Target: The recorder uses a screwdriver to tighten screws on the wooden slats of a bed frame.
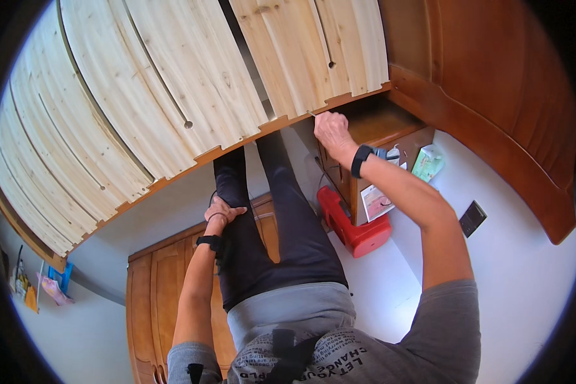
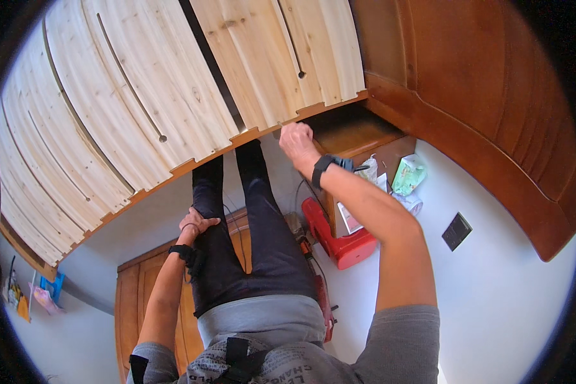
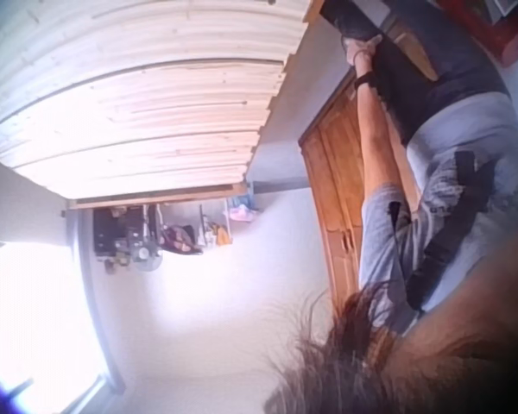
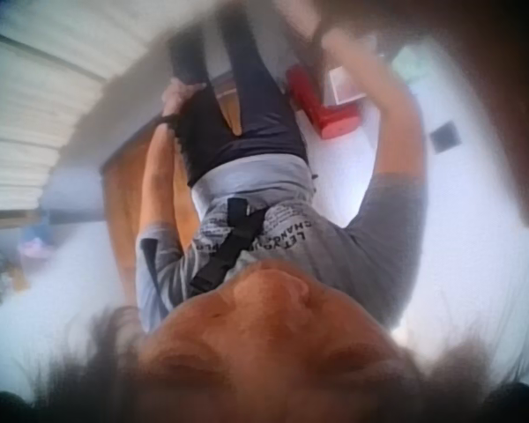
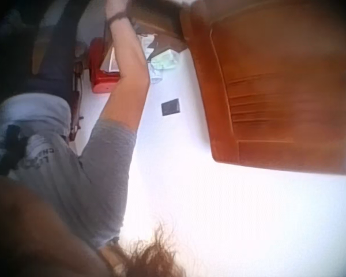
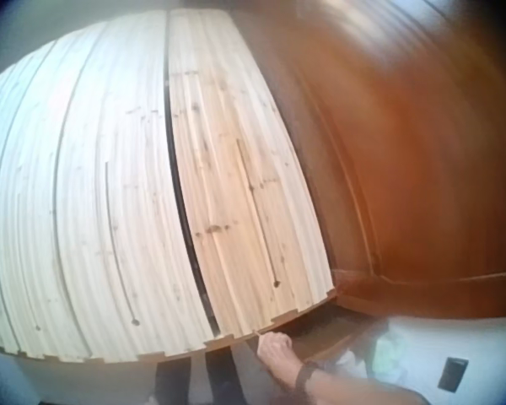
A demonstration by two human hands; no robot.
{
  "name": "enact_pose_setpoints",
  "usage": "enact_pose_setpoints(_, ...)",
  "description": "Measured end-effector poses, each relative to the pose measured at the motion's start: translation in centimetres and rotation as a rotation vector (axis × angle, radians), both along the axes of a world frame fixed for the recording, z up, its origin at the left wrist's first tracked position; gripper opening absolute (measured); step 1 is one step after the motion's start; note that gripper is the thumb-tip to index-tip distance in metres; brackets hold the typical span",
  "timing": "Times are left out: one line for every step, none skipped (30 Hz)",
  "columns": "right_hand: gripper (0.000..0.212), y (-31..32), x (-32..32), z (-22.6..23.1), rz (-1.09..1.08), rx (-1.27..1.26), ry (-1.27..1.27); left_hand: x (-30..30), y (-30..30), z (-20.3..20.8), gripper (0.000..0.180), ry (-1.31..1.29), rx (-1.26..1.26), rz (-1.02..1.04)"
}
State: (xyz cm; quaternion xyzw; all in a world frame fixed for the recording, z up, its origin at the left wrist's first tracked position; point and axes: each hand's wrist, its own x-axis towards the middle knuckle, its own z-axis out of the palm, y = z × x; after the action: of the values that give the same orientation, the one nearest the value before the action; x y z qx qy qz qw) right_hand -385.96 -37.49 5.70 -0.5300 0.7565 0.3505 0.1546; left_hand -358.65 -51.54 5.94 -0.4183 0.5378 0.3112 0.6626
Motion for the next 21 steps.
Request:
enact_pose_setpoints(0.010,-0.1,-1.1,0.3,0.157,-0.039,-0.033,-0.1,0.1,-0.1,0.096,0.006,0.002,-0.001)
enact_pose_setpoints(0.009,-0.1,-1.9,0.3,0.169,0.010,-0.052,-0.2,0.3,-0.2,0.096,0.021,0.000,-0.001)
enact_pose_setpoints(0.009,0.0,-2.2,0.6,0.168,0.014,-0.046,-0.2,0.5,-0.3,0.095,0.036,-0.001,0.001)
enact_pose_setpoints(0.010,0.1,-2.5,1.0,0.066,0.000,-0.043,-0.3,0.7,-0.4,0.095,0.049,0.008,-0.002)
enact_pose_setpoints(0.011,0.3,-2.7,1.3,-0.035,-0.013,-0.038,-0.2,0.9,-0.5,0.094,0.060,0.002,0.008)
enact_pose_setpoints(0.012,0.5,-2.5,1.4,-0.190,-0.095,-0.067,-0.1,1.1,-0.6,0.093,0.073,-0.003,0.018)
enact_pose_setpoints(0.014,0.7,-2.0,1.3,-0.344,-0.179,-0.091,0.1,1.1,-0.6,0.093,0.091,0.010,0.015)
enact_pose_setpoints(0.019,0.2,-1.6,1.5,-0.579,-0.127,-0.129,0.6,0.8,-0.5,0.092,0.063,-0.008,0.014)
enact_pose_setpoints(0.022,0.2,-2.0,2.0,-0.869,0.004,-0.343,0.9,0.8,-0.5,0.090,0.035,-0.027,0.013)
enact_pose_setpoints(0.020,0.6,-1.9,1.6,-1.055,-0.007,-0.332,0.7,0.8,-0.4,0.090,0.054,-0.017,0.010)
enact_pose_setpoints(0.019,1.0,-1.8,1.1,-1.239,-0.021,-0.325,0.5,0.9,-0.3,0.089,0.044,-0.021,0.005)
enact_pose_setpoints(0.019,1.7,-1.7,0.9,-1.243,-0.023,-0.310,0.4,1.0,-0.4,0.088,0.032,-0.028,0.000)
enact_pose_setpoints(0.018,2.1,-1.2,1.0,-1.679,-0.099,-0.503,0.5,1.1,-0.5,0.088,0.037,-0.025,0.000)
enact_pose_setpoints(0.019,2.4,-0.9,1.1,-2.109,-0.185,-0.707,0.7,1.2,-0.7,0.087,0.025,-0.027,0.002)
enact_pose_setpoints(0.019,2.7,-0.8,1.0,-2.109,-0.187,-0.707,0.8,1.3,-0.8,0.086,0.011,-0.031,0.004)
enact_pose_setpoints(0.020,3.1,-0.8,1.0,-2.258,-0.215,-0.867,0.6,1.4,-0.9,0.086,0.016,-0.028,0.002)
enact_pose_setpoints(0.023,3.4,-0.9,1.0,-2.399,-0.244,-1.036,0.5,1.4,-0.8,0.085,0.018,-0.025,0.004)
enact_pose_setpoints(0.018,3.8,-0.7,0.5,-2.406,-0.279,-1.046,0.3,1.4,-0.8,0.085,0.020,-0.021,0.007)
enact_pose_setpoints(0.018,4.0,-0.7,0.2,-2.410,-0.284,-1.042,0.1,1.5,-0.7,0.085,0.023,-0.019,0.002)
enact_pose_setpoints(0.016,4.1,-0.8,-0.1,-1.937,-0.199,-0.800,-0.2,1.6,-0.7,0.085,0.021,-0.023,0.000)
enact_pose_setpoints(0.015,4.3,-0.8,-0.3,-1.460,-0.117,-0.562,-0.5,1.6,-0.6,0.085,0.020,-0.028,-0.002)
